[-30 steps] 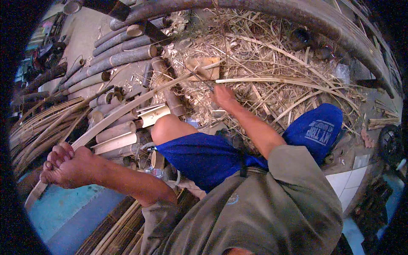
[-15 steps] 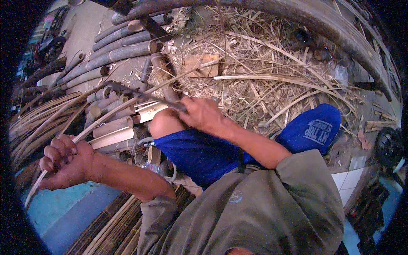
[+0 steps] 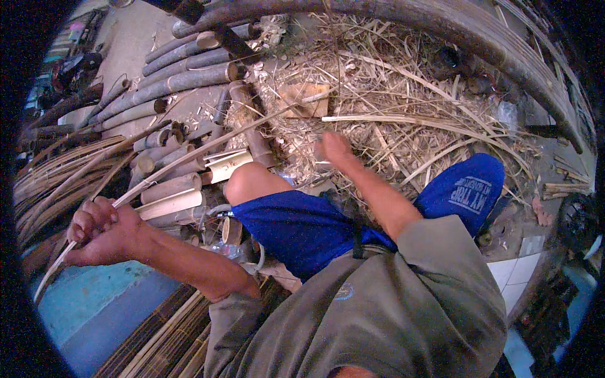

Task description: The person splits bamboo strips with a knife and weaves them into a bamboo frame. They repeatedly cut, trim, and insert the strips into the frame structure.

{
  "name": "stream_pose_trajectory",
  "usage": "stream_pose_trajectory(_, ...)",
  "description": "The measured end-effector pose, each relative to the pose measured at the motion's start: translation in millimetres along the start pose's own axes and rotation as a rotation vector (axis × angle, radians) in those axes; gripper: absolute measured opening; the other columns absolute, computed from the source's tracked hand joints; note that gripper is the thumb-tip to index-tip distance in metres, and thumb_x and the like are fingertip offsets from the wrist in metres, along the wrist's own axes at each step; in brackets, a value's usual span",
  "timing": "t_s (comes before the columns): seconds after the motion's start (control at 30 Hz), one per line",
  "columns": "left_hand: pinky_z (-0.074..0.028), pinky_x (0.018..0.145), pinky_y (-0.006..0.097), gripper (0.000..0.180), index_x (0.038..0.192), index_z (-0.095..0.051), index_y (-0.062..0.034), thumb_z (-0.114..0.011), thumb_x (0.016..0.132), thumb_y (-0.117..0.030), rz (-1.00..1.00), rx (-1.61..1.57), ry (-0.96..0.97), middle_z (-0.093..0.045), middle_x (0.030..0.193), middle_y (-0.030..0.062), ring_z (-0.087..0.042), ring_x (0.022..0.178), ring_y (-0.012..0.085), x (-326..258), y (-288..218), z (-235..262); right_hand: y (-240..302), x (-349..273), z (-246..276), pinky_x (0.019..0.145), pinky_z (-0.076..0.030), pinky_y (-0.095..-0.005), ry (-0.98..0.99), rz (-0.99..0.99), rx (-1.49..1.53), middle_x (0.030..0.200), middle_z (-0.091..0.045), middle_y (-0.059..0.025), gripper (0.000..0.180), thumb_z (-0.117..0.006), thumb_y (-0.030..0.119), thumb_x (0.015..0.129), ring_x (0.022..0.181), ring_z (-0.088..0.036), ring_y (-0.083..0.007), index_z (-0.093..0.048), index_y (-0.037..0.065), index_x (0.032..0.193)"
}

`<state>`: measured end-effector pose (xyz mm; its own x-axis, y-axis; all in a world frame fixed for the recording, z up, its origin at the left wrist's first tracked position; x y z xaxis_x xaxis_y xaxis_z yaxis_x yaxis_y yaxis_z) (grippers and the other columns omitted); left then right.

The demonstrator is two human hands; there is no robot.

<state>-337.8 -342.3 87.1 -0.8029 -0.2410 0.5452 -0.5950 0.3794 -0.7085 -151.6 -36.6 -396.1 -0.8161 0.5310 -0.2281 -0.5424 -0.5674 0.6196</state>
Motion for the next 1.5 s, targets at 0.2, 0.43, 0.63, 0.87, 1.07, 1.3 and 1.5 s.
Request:
stream_pose_trajectory(0.2, -0.016, 0.035, 0.025, 0.058, 0.062, -0.043, -0.0182, -0.045, 0.094, -0.066, 0.095, -0.118, 0.068, -0.03, 0.05, -0.0031, -0.023, 0.04, 0.0088, 3.0, 7.8, -1.1, -37.2, -1.2, -3.4, 0.079, -0.054, -0.0526, 0.106, -0.094, -0.108, 0.091, -0.068, -0.0267, 0.039, -0.064, 0.035, 0.086, 0.088, -0.068, -0.0426, -0.065, -0.001, 0.101)
stream_pose_trajectory(0.43, -0.019, 0.039, 0.026, 0.068, 0.069, -0.05, -0.0146, -0.037, 0.09, -0.078, 0.093, -0.173, 0.12, -0.035, 0.053, -0.0032, -0.026, 0.041, 0.0094, -3.9, -0.5, -9.6, -16.2, -15.3, 18.3, 0.083, -0.053, -0.0544, 0.135, -0.015, -0.087, 0.095, -0.067, -0.0301, 0.042, -0.062, 0.032, 0.084, 0.092, -0.067, -0.0449, -0.065, -0.006, 0.101)
stream_pose_trajectory(0.63, -0.027, 0.045, 0.027, 0.062, 0.084, -0.051, -0.015, -0.038, 0.092, -0.075, 0.236, -0.299, -0.046, -0.039, 0.059, -0.0014, -0.032, 0.045, 0.0119, -30.9, 13.9, -29.4, -8.8, -11.5, 41.9, 0.081, -0.052, -0.0537, -0.007, -0.008, -0.044, 0.089, -0.068, -0.0287, 0.04, -0.062, 0.036, 0.084, 0.089, -0.066, -0.0464, -0.067, -0.003, 0.095)
stream_pose_trajectory(0.87, -0.032, 0.041, 0.027, 0.057, 0.08, -0.045, -0.0147, -0.041, 0.094, -0.07, 0.066, -0.177, 0.318, -0.039, 0.054, -0.0009, -0.037, 0.043, 0.011, -75.5, -17.1, -68.1, 219.5, -99.7, 167.7, 0.068, -0.052, -0.0509, -0.108, 0.394, 0.316, 0.082, -0.067, -0.0238, 0.036, -0.067, 0.035, 0.083, 0.077, -0.065, -0.0445, -0.061, 0.001, 0.094)
stream_pose_trajectory(1.07, -0.024, 0.036, 0.024, 0.06, 0.072, -0.04, -0.0139, -0.037, 0.095, -0.069, -0.095, 0.027, 0.118, -0.034, 0.052, -0.0019, -0.028, 0.04, 0.0089, -88.3, -31.6, -73.4, 272.6, -134.0, 195.6, 0.064, -0.051, -0.0512, -0.206, 0.561, 0.377, 0.078, -0.066, -0.021, 0.029, -0.072, 0.024, 0.08, 0.071, -0.065, -0.0425, -0.059, 0.006, 0.099)
stream_pose_trajectory(1.3, -0.021, 0.037, 0.023, 0.061, 0.071, -0.037, -0.0147, -0.037, 0.095, -0.071, -0.059, 0.008, 0.061, -0.031, 0.052, -0.0029, -0.025, 0.041, 0.008, -71.6, -28.4, -54.6, 207.2, -97.7, 140.5, 0.065, -0.052, -0.0522, -0.17, 0.334, 0.213, 0.075, -0.066, -0.0213, 0.03, -0.068, 0.032, 0.084, 0.073, -0.066, -0.0429, -0.061, 0.006, 0.097)
stream_pose_trajectory(1.5, -0.019, 0.038, 0.024, 0.06, 0.072, -0.035, -0.0156, -0.038, 0.094, -0.071, -0.08, 0.028, 0.031, -0.029, 0.053, -0.0035, -0.023, 0.041, 0.0077, -73.8, -30.7, -47.0, 222.8, -106.2, 140.8, 0.068, -0.053, -0.0533, -0.133, 0.433, 0.236, 0.077, -0.067, -0.0224, 0.034, -0.067, 0.036, 0.085, 0.075, -0.066, -0.0445, -0.062, 0.005, 0.098)
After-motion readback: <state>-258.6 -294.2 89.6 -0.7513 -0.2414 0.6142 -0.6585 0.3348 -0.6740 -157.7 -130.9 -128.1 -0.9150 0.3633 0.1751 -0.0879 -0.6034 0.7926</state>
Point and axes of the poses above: each hand's wrist, its own x-axis towards the middle knuckle, its own z-axis out of the back of the hand, y = z × x, the point moved 10 cm from there along x, towards the middle knuckle
